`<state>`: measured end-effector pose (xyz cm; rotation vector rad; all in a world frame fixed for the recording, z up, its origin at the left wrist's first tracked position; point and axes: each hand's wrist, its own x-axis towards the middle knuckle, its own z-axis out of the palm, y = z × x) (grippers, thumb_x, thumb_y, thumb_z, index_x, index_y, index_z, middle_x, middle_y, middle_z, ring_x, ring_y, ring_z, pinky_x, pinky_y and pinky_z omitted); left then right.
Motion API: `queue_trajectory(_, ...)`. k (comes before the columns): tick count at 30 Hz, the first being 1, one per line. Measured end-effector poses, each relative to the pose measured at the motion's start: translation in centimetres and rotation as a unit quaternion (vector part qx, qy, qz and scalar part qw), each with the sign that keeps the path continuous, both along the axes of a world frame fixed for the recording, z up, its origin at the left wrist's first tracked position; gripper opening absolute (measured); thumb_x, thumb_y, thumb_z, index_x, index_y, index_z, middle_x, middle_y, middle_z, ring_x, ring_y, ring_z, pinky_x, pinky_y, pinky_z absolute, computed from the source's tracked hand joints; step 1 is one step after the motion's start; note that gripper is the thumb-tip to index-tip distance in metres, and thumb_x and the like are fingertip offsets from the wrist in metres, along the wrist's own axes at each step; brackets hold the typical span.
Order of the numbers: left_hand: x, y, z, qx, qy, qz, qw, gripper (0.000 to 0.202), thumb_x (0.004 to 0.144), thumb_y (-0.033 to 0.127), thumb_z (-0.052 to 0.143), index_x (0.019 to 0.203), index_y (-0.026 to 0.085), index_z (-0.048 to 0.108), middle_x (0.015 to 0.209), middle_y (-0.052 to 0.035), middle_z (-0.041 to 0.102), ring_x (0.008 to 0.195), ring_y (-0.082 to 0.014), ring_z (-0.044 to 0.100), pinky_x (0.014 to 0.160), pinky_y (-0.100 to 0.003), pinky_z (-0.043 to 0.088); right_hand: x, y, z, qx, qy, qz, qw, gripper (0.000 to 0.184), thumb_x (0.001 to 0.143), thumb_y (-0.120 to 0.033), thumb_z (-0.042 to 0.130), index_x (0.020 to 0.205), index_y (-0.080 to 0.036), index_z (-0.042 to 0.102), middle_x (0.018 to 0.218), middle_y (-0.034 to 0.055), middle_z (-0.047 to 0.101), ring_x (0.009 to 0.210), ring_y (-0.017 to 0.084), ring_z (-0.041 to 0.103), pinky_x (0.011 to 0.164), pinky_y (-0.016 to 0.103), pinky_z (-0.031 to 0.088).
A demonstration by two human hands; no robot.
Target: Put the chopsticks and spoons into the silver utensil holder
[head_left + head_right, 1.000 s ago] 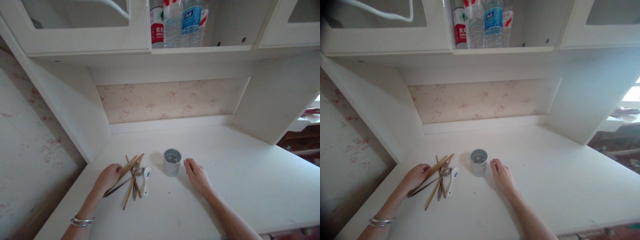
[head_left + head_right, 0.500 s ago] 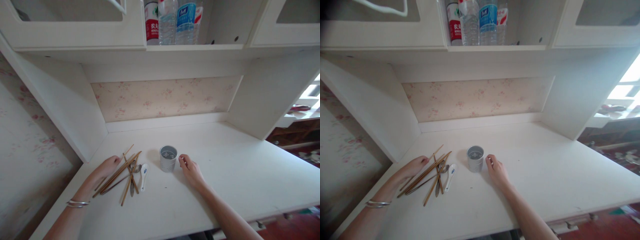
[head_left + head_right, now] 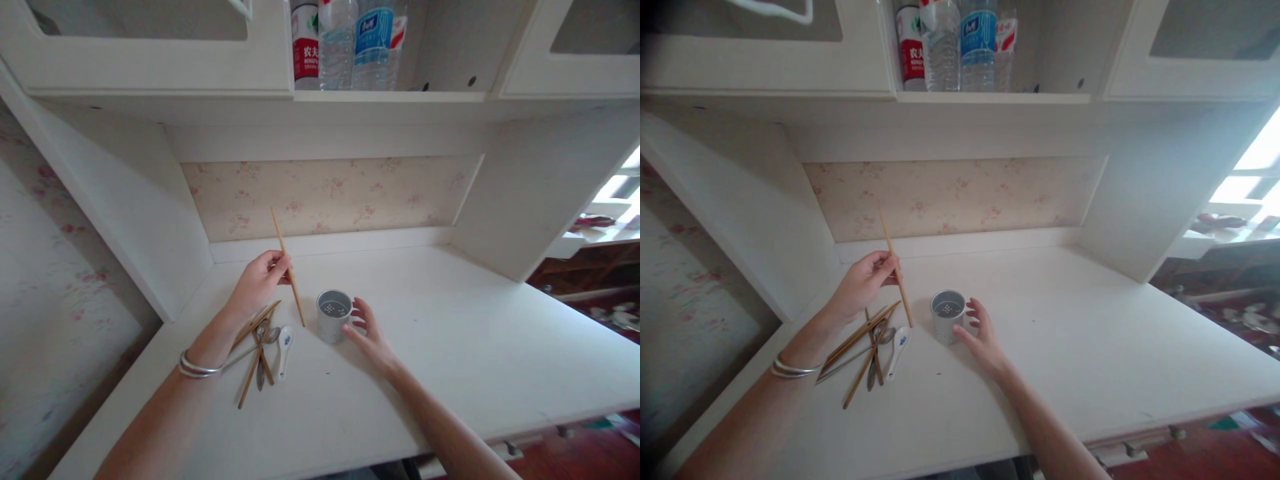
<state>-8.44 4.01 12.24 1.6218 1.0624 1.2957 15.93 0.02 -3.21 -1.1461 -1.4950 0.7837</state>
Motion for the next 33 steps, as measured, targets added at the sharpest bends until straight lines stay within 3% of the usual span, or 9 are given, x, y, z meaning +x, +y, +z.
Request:
queue_trajectory(3, 3.0, 0.7, -0.1, 0.035, -0.022, -0.003, 0.999, 0.039, 0.080, 0.049, 0.057, 0.093, 0.012, 0.056, 0.081, -0.0043, 0.063, 0.072, -0.0145, 0.063, 0.071, -0.033, 0.056, -0.7, 0.0, -0.2, 0.006, -0.039, 0.038, 0.999, 0.078, 0.072, -0.041, 0.070, 0.137, -0.025, 0.030, 0.131, 0.0116, 0.050, 0.114, 0.026, 0.052, 0.093, 0.045, 0.045)
queue_trajectory(7, 5.3, 2.7, -1.6, 0.068, 0.014, 0.017, 0.997, 0.039, 0.083, 0.049, 0.052, 0.093, 0.013, 0.059, 0.084, -0.0064, 0.065, 0.070, -0.0136, 0.064, 0.067, -0.028, 0.056, -1.1, 0.3, -0.9, 0.014, -0.077, 0.015, 0.997, 0.068, 0.074, -0.039, 0.068, 0.132, -0.025, 0.038, 0.124, 0.0099, 0.056, 0.110, 0.026, 0.055, 0.090, 0.044, 0.046)
queue_trajectory(11, 6.1, 3.8, -3.9, 0.071, 0.092, 0.037, 0.992, 0.035, 0.086, 0.046, 0.047, 0.091, 0.015, 0.062, 0.085, -0.0066, 0.068, 0.071, -0.0142, 0.064, 0.068, -0.026, 0.053, -1.0, 0.6, -1.5, 0.015, -0.103, -0.006, 0.995, 0.065, 0.073, -0.042, 0.068, 0.130, -0.025, 0.042, 0.122, 0.0093, 0.057, 0.107, 0.026, 0.055, 0.086, 0.042, 0.048)
queue_trajectory(19, 6.4, 3.3, -7.2, 0.103, 0.238, 0.044, 0.965, 0.030, 0.086, 0.039, 0.047, 0.088, 0.018, 0.068, 0.095, -0.0062, 0.070, 0.091, -0.0190, 0.063, 0.086, -0.031, 0.046, -1.0, 0.3, -1.2, 0.013, -0.115, 0.000, 0.993, 0.062, 0.075, -0.042, 0.065, 0.130, -0.024, 0.044, 0.122, 0.0089, 0.057, 0.103, 0.023, 0.057, 0.086, 0.040, 0.047)
queue_trajectory(27, 6.8, 3.3, -8.6, 0.060, 0.206, 0.035, 0.976, 0.033, 0.086, 0.042, 0.047, 0.091, 0.019, 0.069, 0.097, -0.0061, 0.071, 0.091, -0.0197, 0.064, 0.085, -0.032, 0.047, -1.0, 0.3, -1.3, 0.019, -0.125, -0.008, 0.992, 0.061, 0.075, -0.044, 0.065, 0.129, -0.023, 0.044, 0.122, 0.0104, 0.057, 0.101, 0.024, 0.057, 0.086, 0.041, 0.047)
queue_trajectory(33, 7.2, 1.7, -9.1, -0.003, 0.094, 0.013, 0.995, 0.042, 0.085, 0.047, 0.050, 0.110, 0.016, 0.061, 0.112, -0.0106, 0.065, 0.102, -0.0206, 0.060, 0.091, -0.033, 0.045, -1.0, 0.1, -1.0, 0.014, -0.125, 0.001, 0.992, 0.060, 0.077, -0.043, 0.064, 0.130, -0.025, 0.042, 0.124, 0.0082, 0.056, 0.106, 0.024, 0.056, 0.089, 0.040, 0.046)
